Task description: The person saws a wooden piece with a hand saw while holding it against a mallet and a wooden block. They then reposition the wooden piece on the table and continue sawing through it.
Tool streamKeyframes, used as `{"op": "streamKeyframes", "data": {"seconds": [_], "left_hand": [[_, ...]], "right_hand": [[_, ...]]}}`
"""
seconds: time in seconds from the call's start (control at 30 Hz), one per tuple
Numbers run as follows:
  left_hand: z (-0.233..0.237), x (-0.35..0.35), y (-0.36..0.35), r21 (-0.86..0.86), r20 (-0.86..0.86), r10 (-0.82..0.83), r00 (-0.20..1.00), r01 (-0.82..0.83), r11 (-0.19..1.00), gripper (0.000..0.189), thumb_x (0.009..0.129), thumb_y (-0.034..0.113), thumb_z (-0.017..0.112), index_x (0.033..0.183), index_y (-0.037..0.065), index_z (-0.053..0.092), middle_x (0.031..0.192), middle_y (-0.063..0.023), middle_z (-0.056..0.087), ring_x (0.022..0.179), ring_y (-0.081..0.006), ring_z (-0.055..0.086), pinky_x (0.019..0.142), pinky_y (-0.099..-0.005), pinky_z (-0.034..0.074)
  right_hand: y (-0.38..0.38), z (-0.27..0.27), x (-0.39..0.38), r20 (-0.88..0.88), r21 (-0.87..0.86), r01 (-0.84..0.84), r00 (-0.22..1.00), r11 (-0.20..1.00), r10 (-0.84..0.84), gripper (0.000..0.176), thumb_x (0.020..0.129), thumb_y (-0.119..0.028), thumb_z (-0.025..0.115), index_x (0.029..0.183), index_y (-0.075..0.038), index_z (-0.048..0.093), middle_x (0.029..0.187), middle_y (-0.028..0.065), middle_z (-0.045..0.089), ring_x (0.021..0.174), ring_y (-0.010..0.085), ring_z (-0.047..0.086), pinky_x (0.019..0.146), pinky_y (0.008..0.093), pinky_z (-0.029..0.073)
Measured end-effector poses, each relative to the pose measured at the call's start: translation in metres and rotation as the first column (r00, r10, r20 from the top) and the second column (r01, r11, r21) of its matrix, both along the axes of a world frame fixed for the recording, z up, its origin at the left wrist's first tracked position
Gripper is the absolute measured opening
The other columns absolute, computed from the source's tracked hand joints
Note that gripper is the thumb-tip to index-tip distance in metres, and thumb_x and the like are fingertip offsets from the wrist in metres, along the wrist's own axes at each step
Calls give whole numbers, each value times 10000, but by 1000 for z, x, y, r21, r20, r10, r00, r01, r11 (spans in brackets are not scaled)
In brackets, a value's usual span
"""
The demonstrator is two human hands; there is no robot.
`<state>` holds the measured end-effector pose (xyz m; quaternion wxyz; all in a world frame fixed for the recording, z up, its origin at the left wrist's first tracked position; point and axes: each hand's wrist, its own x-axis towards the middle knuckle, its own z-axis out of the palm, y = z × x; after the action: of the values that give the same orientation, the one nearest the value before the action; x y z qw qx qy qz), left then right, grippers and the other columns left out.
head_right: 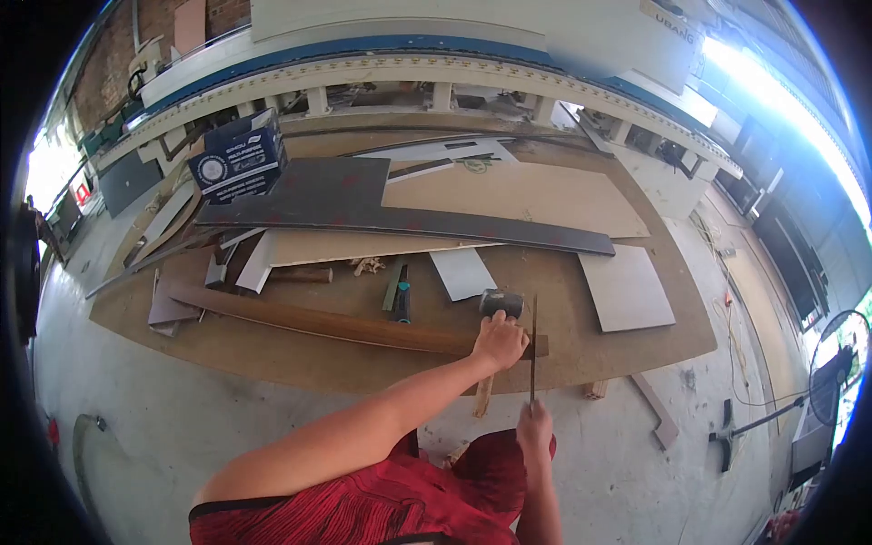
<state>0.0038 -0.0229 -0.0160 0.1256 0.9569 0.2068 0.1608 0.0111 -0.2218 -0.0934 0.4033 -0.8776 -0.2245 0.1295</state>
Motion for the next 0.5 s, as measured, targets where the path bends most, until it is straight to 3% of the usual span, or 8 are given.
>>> {"op": "streamKeyframes", "data": {"seconds": [0.03, 0.13, 0.23, 0.3, 0.37, 0.47, 0.5], "left_hand": [[0, -1, 0, -2, 5, 1, 1000, -1, 1000, 316, 844, 281, 456, 743, 67, 666, 900, -71, 605, 972, -234, 474, 781, -419, 388], [1, -1, 1, -14, 6, 6, 1000, -6, 1000, 326, 844, 283, 454, 735, 60, 666, 899, -71, 608, 969, -233, 476, 782, -413, 388], [3, -2, 1, -35, -7, 1, 1000, -1, 999, 331, 849, 283, 450, 743, 57, 666, 900, -71, 609, 966, -232, 476, 782, -411, 386], [3, -1, 1, -38, -9, -6, 1000, 5, 999, 334, 853, 283, 447, 746, 55, 666, 904, -73, 607, 965, -231, 474, 780, -411, 386], [6, -2, 2, -69, 0, -24, 1000, 24, 997, 335, 856, 283, 444, 750, 56, 666, 909, -75, 604, 965, -231, 473, 780, -412, 386], [3, -1, 3, -58, -6, -16, 1000, 16, 998, 333, 856, 283, 444, 752, 59, 667, 916, -77, 600, 965, -232, 472, 783, -413, 387], [2, 0, 1, -42, -8, -12, 1000, 12, 999, 332, 855, 283, 444, 752, 61, 668, 918, -77, 599, 964, -233, 472, 785, -413, 387]], "right_hand": [[26, 37, 0, -105, 84, 4, 994, 996, 5, 169, 881, -146, 463, 758, -30, 462, 488, 74, 479, 362, 158, 482, 319, 306, 361], [51, 43, 16, -75, 40, 8, 997, 999, -5, 170, 880, -148, 462, 766, -21, 463, 484, 76, 467, 374, 170, 489, 334, 317, 374], [25, 2, 17, 10, 26, -16, 1000, 1000, 16, 209, 870, -189, 471, 806, 10, 479, 690, 232, 549, 691, 434, 545, 581, 470, 409], [-10, -19, -5, 23, -98, 40, 999, 994, -38, 204, 876, -190, 479, 802, 0, 474, 697, 225, 560, 695, 435, 549, 583, 476, 406], [-31, 13, -51, 108, -69, 27, 994, 997, -20, 207, 871, -190, 492, 787, -2, 469, 715, 235, 564, 718, 443, 550, 595, 490, 401], [-56, -1, -72, 36, -136, 79, 997, 988, -75, 201, 869, -186, 500, 794, -1, 476, 713, 236, 565, 712, 440, 550, 594, 487, 402], [-54, -1, -71, 102, -116, 50, 994, 992, -39, 194, 874, -175, 493, 791, 0, 476, 663, 208, 543, 638, 387, 539, 550, 455, 395]]}}
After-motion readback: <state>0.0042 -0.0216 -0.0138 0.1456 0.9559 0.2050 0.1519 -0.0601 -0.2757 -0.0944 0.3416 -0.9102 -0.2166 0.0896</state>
